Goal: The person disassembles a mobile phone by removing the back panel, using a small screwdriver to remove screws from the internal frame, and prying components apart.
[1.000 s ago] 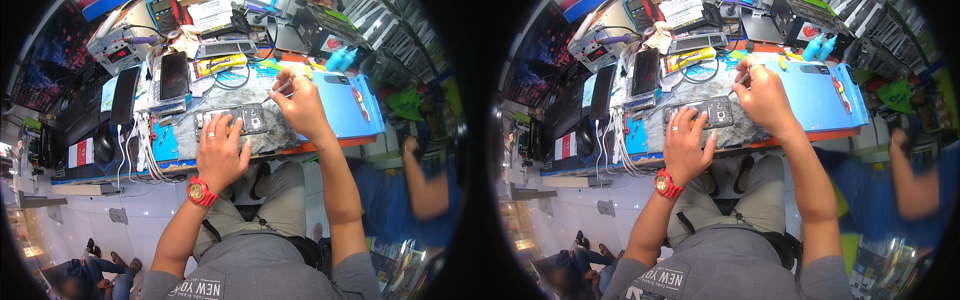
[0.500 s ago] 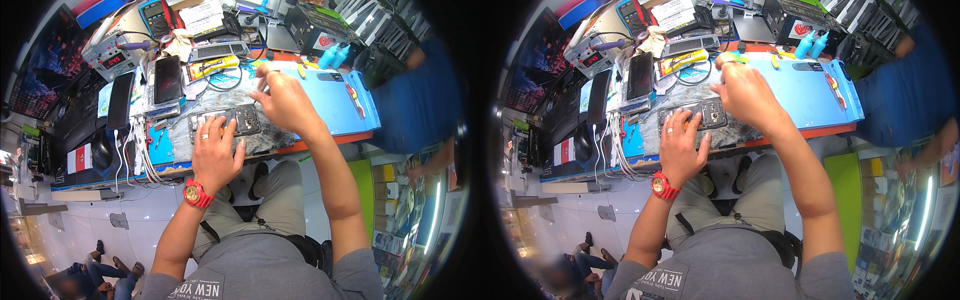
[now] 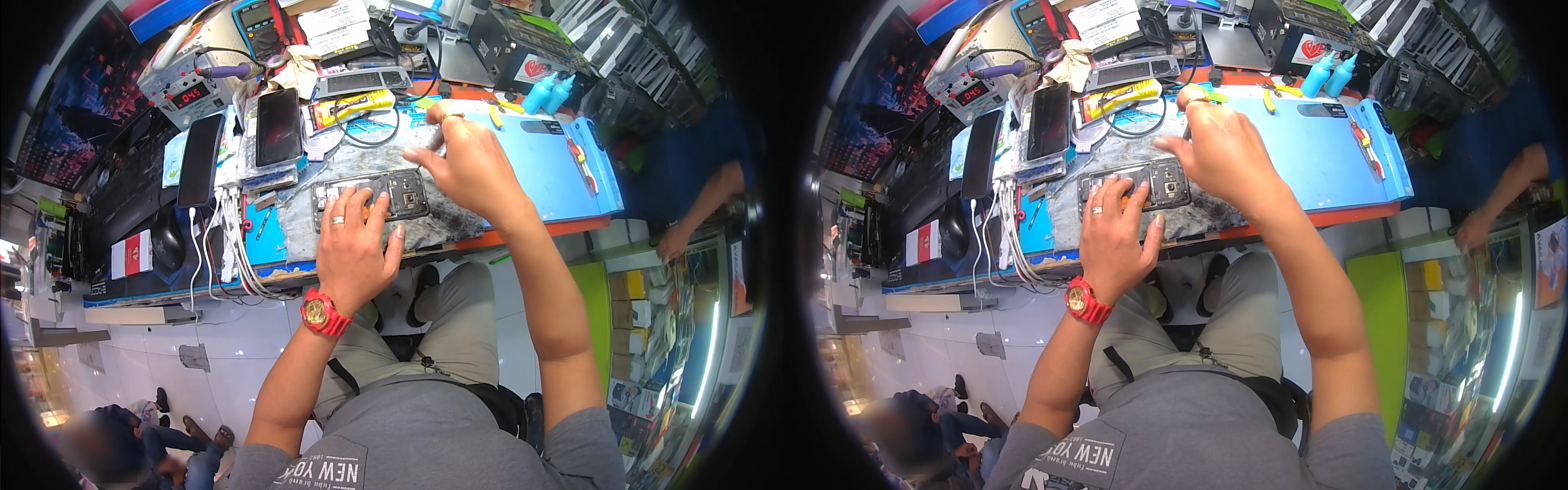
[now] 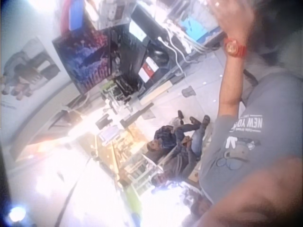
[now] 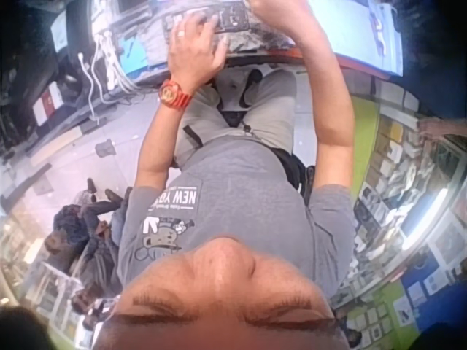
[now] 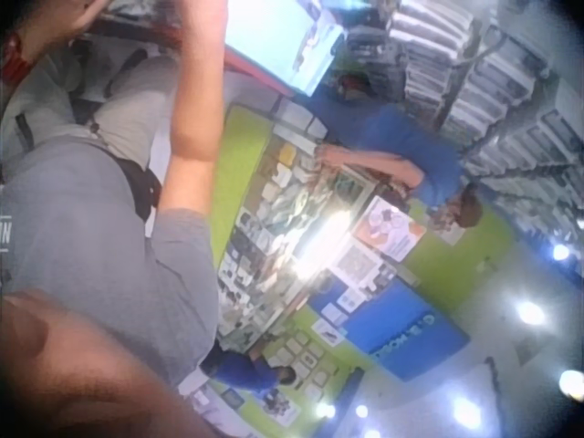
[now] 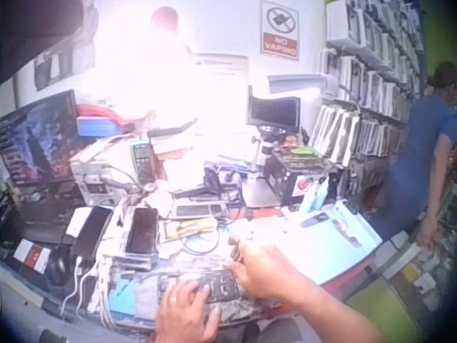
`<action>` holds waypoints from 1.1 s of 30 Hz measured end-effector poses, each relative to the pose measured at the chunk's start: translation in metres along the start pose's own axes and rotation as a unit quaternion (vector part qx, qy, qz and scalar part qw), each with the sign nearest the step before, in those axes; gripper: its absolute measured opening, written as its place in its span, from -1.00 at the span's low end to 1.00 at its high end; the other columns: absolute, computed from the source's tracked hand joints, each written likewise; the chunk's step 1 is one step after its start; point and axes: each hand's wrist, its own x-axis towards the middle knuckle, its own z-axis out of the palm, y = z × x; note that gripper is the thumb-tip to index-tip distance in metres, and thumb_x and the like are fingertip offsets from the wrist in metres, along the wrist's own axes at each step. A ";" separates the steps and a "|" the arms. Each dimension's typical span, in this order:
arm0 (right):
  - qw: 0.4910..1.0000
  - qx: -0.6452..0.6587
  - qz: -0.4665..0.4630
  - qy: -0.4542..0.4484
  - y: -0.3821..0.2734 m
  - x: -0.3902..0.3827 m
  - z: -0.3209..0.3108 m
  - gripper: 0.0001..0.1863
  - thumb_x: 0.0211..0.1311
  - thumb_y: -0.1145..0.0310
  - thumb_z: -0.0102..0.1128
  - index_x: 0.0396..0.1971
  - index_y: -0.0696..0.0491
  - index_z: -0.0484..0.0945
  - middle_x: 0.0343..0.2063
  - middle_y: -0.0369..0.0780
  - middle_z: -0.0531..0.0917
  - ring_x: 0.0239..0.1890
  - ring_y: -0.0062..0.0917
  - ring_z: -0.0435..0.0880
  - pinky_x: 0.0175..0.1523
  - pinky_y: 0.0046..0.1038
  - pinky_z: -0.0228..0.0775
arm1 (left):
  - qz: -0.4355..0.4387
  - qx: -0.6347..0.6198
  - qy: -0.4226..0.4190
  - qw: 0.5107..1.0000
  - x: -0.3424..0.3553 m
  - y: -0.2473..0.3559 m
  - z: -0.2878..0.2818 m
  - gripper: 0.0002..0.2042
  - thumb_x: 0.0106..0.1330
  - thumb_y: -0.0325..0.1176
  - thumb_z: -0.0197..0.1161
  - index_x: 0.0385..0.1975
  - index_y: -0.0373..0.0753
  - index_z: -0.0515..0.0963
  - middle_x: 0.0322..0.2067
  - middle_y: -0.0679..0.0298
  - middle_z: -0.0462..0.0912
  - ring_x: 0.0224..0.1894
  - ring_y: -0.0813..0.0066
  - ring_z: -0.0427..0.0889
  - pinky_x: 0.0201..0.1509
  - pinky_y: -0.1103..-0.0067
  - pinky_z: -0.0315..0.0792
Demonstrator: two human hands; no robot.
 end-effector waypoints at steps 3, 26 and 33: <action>0.998 0.051 -0.035 0.028 0.008 0.001 0.007 -0.58 0.30 0.32 0.51 -0.01 0.26 0.58 -0.45 -0.05 0.77 -0.40 -0.24 0.80 -0.20 -0.26 0.61 | 0.000 -0.001 -0.003 1.000 0.000 0.000 -0.001 -0.53 0.35 -0.21 0.38 0.20 -0.31 0.62 0.20 -0.01 0.53 0.39 -0.10 0.44 0.52 0.01 0.28; 0.998 0.014 0.063 0.009 -0.004 -0.004 -0.002 -0.67 0.25 0.51 0.44 -0.04 0.24 0.57 -0.28 0.01 0.76 -0.22 -0.15 0.81 -0.10 -0.23 0.64 | -0.001 -0.002 0.001 1.000 0.000 0.000 0.000 -0.53 0.35 -0.20 0.37 0.20 -0.30 0.63 0.19 -0.02 0.54 0.39 -0.11 0.45 0.52 0.01 0.29; 0.991 0.121 0.020 0.051 0.003 -0.014 -0.002 -0.68 0.26 0.62 0.38 -0.01 0.25 0.56 -0.26 -0.02 0.78 -0.21 -0.20 0.83 -0.08 -0.27 0.67 | -0.001 -0.004 -0.002 1.000 0.000 0.000 0.000 -0.53 0.36 -0.19 0.37 0.20 -0.31 0.63 0.20 -0.02 0.54 0.40 -0.10 0.44 0.53 0.01 0.28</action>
